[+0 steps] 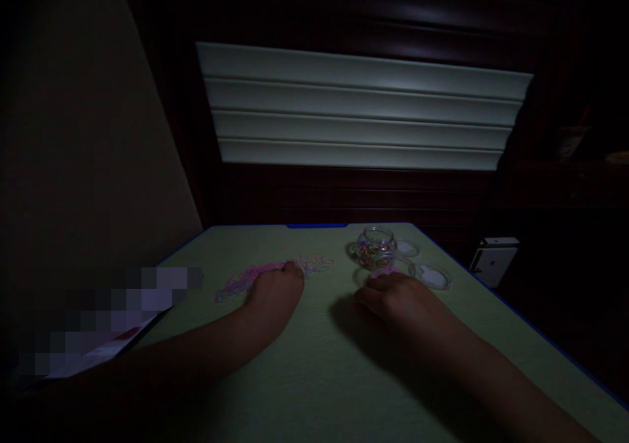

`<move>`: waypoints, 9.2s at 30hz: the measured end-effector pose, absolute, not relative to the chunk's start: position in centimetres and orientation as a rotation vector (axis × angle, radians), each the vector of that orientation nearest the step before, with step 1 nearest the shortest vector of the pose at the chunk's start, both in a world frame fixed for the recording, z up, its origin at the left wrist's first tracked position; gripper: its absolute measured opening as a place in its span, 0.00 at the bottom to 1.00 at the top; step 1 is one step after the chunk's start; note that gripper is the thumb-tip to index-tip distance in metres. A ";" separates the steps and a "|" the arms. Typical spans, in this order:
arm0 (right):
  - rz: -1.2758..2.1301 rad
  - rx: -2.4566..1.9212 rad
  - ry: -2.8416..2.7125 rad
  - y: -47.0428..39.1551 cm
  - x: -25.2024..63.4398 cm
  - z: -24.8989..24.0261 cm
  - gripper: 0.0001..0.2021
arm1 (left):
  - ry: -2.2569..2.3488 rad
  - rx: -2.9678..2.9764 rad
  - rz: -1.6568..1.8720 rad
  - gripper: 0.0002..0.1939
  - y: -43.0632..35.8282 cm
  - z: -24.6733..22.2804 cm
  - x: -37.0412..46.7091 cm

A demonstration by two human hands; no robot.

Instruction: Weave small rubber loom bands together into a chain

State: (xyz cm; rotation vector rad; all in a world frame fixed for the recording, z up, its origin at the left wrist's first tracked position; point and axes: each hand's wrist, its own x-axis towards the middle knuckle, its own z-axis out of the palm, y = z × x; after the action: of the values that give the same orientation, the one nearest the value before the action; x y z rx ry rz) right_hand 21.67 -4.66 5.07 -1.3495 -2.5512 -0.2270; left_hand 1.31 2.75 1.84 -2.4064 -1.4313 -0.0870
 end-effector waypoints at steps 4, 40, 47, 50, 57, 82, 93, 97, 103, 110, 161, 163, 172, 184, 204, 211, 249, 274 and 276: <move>-0.231 -1.328 -2.549 -4.6 21.7 5.1 0.09 | -1.424 -2.276 -0.036 0.14 2.8 1.6 1.5; -0.229 -1.319 -2.561 -4.2 22.1 4.5 0.09 | -0.975 -2.410 -0.198 0.08 2.9 1.2 1.3; -0.265 -1.262 -2.546 -4.1 22.2 4.2 0.09 | -0.751 -2.408 -0.348 0.06 2.9 0.7 1.0; -0.256 -1.283 -2.535 -4.2 22.1 4.3 0.09 | -0.659 -2.400 -0.403 0.05 2.9 0.6 0.9; -0.268 -1.281 -2.553 -4.1 22.1 4.3 0.08 | -0.457 -2.365 -0.626 0.03 3.2 0.2 0.8; -0.255 -1.229 -2.519 -4.4 22.0 4.4 0.07 | -0.084 -2.346 -0.795 0.04 2.6 0.9 0.6; -0.147 -1.138 -2.540 -4.8 21.4 4.5 0.06 | -0.098 -2.358 -0.696 0.05 2.6 1.1 0.7; -0.121 -1.143 -2.545 -5.0 21.3 4.7 0.07 | -0.101 -2.349 -0.680 0.04 2.6 1.0 0.7; -0.117 -1.141 -2.544 -5.0 21.3 4.6 0.07 | -0.101 -2.371 -0.685 0.03 2.6 0.9 0.7; -0.115 -1.127 -2.567 -4.9 21.3 4.6 0.08 | -0.106 -2.367 -0.692 0.03 2.6 0.9 0.8; -0.191 -1.174 -2.562 -5.1 21.2 4.5 0.07 | -0.085 -2.355 -0.699 0.04 2.7 1.1 0.7; -0.192 -1.188 -2.560 -5.1 21.3 4.6 0.08 | -0.089 -2.357 -0.684 0.04 2.7 1.0 0.7; -0.229 -1.204 -2.538 -4.6 21.9 4.2 0.08 | -0.097 -2.379 -0.673 0.04 2.7 0.9 0.7; -0.286 -1.152 -2.503 -4.5 22.0 4.1 0.08 | -0.108 -2.374 -0.687 0.04 2.8 0.8 0.7; -0.580 -1.175 -2.395 -4.2 22.2 4.2 0.09 | -0.122 -2.382 -0.670 0.05 2.8 0.6 0.6; -0.617 -1.284 -2.323 -4.2 22.1 4.2 0.08 | -0.122 -2.393 -0.649 0.06 2.9 0.5 0.5; -0.615 -1.858 -1.914 -4.5 23.5 4.8 0.09 | -0.145 -2.392 -0.613 0.05 3.0 0.4 0.5; -0.660 -2.117 -1.900 -4.6 23.5 5.3 0.11 | -0.148 -2.402 -0.618 0.04 2.9 0.5 0.5; -0.682 -2.127 -1.905 -4.6 23.5 5.3 0.11 | -0.150 -2.398 -0.621 0.03 2.9 0.5 0.6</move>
State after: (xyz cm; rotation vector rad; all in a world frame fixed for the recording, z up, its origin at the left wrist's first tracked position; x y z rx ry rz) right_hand 23.54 -4.63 5.31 -2.1270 -1.9055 -0.6819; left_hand 0.55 2.92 0.45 -2.3979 -0.1495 -0.6206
